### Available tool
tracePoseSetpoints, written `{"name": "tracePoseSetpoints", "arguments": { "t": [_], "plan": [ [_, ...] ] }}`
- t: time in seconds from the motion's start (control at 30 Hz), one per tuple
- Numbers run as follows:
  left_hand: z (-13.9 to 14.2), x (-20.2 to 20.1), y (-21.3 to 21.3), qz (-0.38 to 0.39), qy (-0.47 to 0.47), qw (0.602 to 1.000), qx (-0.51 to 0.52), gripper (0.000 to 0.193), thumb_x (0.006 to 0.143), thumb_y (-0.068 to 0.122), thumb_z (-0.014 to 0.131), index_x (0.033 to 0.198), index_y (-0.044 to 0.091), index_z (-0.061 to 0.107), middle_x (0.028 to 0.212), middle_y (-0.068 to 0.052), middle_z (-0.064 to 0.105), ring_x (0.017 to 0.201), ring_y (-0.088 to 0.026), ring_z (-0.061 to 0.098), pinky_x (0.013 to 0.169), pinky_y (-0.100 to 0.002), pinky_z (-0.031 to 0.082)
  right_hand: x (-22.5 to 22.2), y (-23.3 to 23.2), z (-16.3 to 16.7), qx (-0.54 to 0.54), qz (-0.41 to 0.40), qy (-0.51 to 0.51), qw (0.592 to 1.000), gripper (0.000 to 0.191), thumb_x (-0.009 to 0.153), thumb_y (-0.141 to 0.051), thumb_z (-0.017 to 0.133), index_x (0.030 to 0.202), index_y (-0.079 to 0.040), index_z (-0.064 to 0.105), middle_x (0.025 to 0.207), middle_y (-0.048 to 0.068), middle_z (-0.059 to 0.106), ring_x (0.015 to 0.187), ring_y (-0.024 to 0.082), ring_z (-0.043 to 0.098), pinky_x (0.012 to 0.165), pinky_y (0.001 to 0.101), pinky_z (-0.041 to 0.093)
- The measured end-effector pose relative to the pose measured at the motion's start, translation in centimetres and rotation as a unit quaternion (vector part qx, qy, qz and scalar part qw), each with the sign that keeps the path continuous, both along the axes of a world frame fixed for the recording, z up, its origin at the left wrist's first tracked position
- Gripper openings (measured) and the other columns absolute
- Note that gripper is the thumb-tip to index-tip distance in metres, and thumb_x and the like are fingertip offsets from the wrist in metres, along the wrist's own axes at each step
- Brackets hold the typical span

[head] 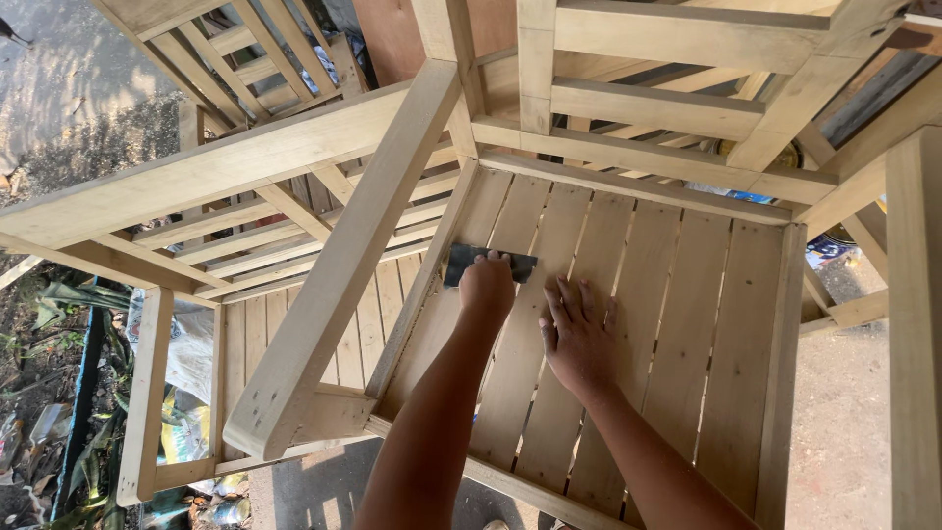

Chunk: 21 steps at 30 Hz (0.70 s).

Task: The person sands a wooden chair with a sanding sponge, working over the seat slats, backrest rails, armrests and frame edges, steadying the chair with the other hand while smoothing each surface.

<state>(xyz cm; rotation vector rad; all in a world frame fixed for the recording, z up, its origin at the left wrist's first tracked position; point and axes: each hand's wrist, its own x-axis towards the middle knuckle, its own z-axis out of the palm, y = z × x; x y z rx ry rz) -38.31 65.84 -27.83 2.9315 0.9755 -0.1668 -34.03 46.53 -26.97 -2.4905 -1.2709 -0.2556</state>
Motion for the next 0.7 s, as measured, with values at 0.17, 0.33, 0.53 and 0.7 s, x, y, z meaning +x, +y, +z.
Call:
{"name": "tracePoseSetpoints", "arguments": {
  "t": [0.17,0.33,0.53,0.7],
  "plan": [
    [-0.6,-5.8,-3.8,-0.081,-0.088,0.991,0.06,0.067,0.068,0.015,0.071,0.134,0.013,0.061,0.14,-0.011,0.058,0.124,-0.032,0.059,0.09,-0.042,0.056,0.3,0.4,0.5,-0.001,0.001,0.02,1.0,0.055,0.102,-0.042,0.042,0.152,-0.02,0.043,0.162,0.0,0.037,0.152,0.027,0.028,0.121,0.0622,0.015],
    [0.8,-4.4,-3.6,-0.002,-0.017,1.0,-0.025,0.053,0.089,0.009,0.061,0.141,0.019,0.059,0.152,-0.002,0.054,0.132,-0.028,0.057,0.09,-0.041,0.058,0.1,0.1,0.4,-0.006,0.0,0.009,1.0,0.054,0.101,-0.041,0.042,0.151,-0.019,0.044,0.162,0.001,0.036,0.151,0.027,0.027,0.12,0.062,0.014],
    [1.3,-0.8,-1.8,0.002,-0.057,0.998,-0.018,0.054,0.088,0.018,0.065,0.141,0.02,0.059,0.152,-0.003,0.052,0.133,-0.027,0.056,0.093,-0.04,0.057,-0.1,-0.1,0.2,-0.003,0.002,0.014,1.0,0.054,0.103,-0.041,0.043,0.151,-0.018,0.045,0.163,0.001,0.036,0.154,0.026,0.026,0.122,0.061,0.015],
    [-0.2,-7.2,-5.8,-0.022,-0.113,0.993,0.002,0.058,0.079,0.012,0.065,0.137,0.019,0.064,0.147,-0.004,0.057,0.134,-0.028,0.056,0.102,-0.04,0.053,0.1,0.2,0.7,-0.013,-0.002,0.025,1.0,0.056,0.1,-0.04,0.044,0.151,-0.018,0.044,0.162,-0.001,0.036,0.153,0.026,0.026,0.122,0.0618,0.014]
  ]
}}
